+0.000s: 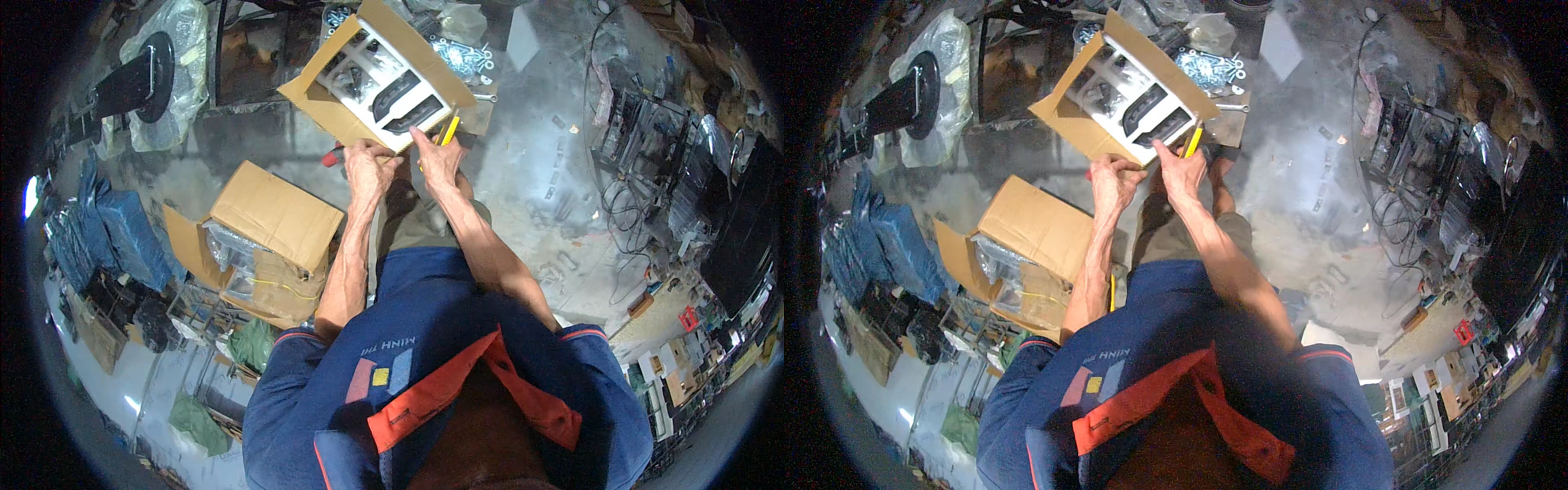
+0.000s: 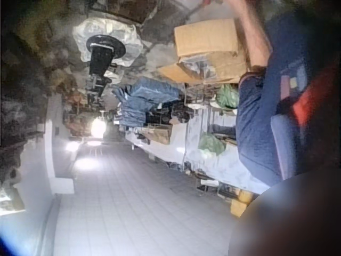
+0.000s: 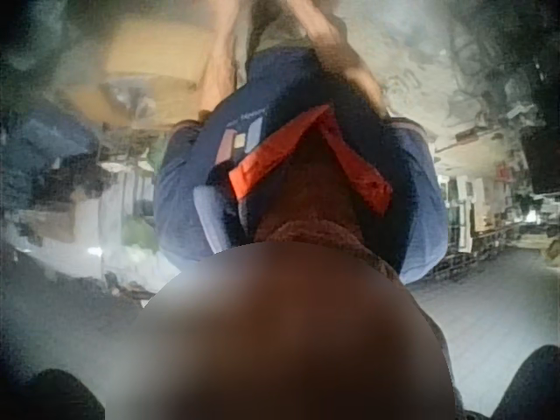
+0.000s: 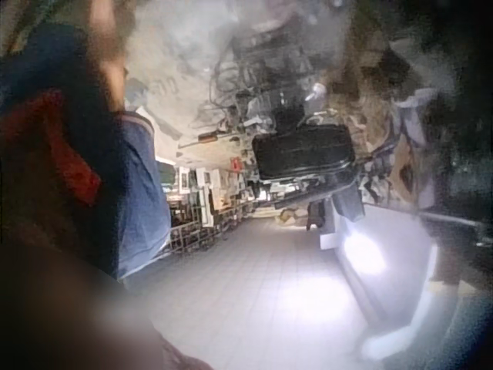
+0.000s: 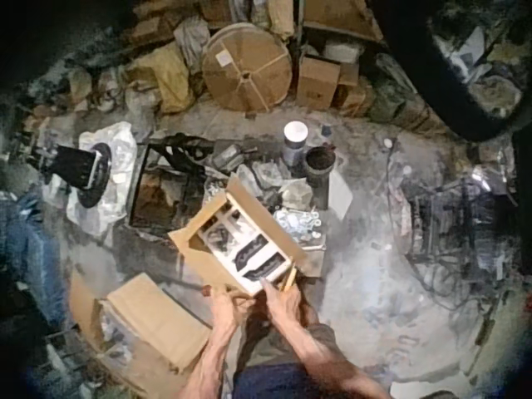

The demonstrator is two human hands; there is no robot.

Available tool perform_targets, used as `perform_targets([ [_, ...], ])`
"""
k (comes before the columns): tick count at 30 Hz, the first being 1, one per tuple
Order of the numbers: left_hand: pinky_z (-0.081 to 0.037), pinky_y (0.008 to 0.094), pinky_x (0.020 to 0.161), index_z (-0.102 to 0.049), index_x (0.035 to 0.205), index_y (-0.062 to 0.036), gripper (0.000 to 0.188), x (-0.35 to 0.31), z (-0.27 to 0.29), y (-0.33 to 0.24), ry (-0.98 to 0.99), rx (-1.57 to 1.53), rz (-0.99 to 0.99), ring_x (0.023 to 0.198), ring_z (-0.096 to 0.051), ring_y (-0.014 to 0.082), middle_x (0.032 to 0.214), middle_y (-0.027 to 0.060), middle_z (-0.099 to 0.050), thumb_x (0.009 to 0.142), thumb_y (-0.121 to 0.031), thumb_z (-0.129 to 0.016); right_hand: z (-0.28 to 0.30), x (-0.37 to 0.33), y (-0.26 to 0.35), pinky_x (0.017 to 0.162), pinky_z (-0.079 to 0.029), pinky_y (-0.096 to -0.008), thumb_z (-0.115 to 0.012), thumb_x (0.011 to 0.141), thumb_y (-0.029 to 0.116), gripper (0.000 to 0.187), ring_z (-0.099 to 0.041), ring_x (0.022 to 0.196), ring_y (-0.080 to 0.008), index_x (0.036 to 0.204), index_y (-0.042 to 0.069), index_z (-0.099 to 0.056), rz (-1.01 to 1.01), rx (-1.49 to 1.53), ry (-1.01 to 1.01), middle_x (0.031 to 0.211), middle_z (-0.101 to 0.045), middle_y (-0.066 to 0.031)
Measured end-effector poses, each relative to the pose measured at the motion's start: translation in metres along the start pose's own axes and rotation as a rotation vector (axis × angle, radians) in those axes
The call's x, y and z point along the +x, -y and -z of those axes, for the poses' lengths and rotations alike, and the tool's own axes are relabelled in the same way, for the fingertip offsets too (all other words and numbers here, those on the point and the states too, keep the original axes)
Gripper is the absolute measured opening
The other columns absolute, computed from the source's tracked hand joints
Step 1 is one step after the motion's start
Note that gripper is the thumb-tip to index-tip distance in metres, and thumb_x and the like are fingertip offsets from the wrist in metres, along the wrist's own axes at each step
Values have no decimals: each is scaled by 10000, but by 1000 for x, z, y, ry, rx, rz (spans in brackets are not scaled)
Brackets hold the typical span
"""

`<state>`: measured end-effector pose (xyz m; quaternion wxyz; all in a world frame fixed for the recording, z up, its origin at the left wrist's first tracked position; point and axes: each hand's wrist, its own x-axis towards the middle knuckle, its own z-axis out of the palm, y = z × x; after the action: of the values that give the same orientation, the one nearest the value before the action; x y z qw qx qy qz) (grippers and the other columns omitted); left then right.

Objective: The person uses a utility knife to cut open a large cardboard box, removes bubble-wrapped items, and places them on the floor. They then open a smaller box to reveal a plastic tray containing small metal parts, which they inspect.

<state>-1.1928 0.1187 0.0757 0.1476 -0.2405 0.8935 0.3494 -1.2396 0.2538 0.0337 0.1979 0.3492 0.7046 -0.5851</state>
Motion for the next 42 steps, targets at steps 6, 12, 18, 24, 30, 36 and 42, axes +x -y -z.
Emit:
perform_targets([
  [6, -542, 410, 848, -661, 1194, -9, 455, 33, 21, 18, -122, -42, -19, 943, -670, 322, 1214, 206, -633, 777, -136, -790, 7, 14, -8, 584, -529, -327, -687, 743, -3, 353, -636, 675, -183, 1083, -36, -596, -165, 323, 31, 887, -666, -80],
  [12, -466, 473, 995, -522, 1403, -57, 733, 114, 69, 33, -458, 250, -182, 1227, -525, 385, 1432, 258, -462, 754, -220, -820, 42, 35, -35, 853, -536, -365, -645, 684, -66, 484, -650, 933, -218, 1159, 0, -572, -218, 671, 167, 1024, -653, -59],
  [18, -371, 600, 1078, -406, 1499, -99, 938, 187, 84, 60, -221, 411, -62, 1395, -374, 454, 1554, 258, -337, 718, -373, -847, 65, 54, -49, 712, -534, -316, -770, 739, 12, 514, -636, 837, -176, 1211, 30, -569, -234, 455, 249, 1046, -660, -51],
  [24, -423, 487, 1082, -460, 1458, -66, 794, 231, 82, 89, -20, 241, -138, 1297, -508, 431, 1459, 245, -484, 761, -228, -804, 55, 67, -59, 432, -378, -241, -846, 755, 129, 303, -501, 520, -103, 920, 88, -595, -293, -31, -45, 753, -586, 7],
  [30, -475, 453, 1023, -567, 1341, -26, 580, 234, 88, 95, -153, 246, -194, 1178, -595, 406, 1288, 234, -611, 774, -33, -689, 7, 82, -52, 434, -440, -265, -673, 806, 11, 142, -650, 606, -168, 900, 32, -569, -262, 230, -9, 771, -620, -67],
  [36, -507, 477, 965, -647, 1217, 2, 468, 237, 85, 102, -246, 247, -313, 1090, -622, 412, 1192, 234, -650, 750, -13, -654, 3, 67, -35, 433, -435, -260, -697, 807, 93, 223, -619, 665, -145, 962, 22, -554, -265, 203, -36, 818, -620, -74],
  [42, -533, 508, 865, -673, 1133, -2, 369, 224, 91, 90, -227, 259, -280, 964, -654, 436, 1007, 256, -687, 772, -10, -596, -13, 59, -31, 425, -411, -243, -811, 768, 147, 529, -588, 630, -125, 1142, 47, -451, -240, 244, -63, 855, -608, -61],
])
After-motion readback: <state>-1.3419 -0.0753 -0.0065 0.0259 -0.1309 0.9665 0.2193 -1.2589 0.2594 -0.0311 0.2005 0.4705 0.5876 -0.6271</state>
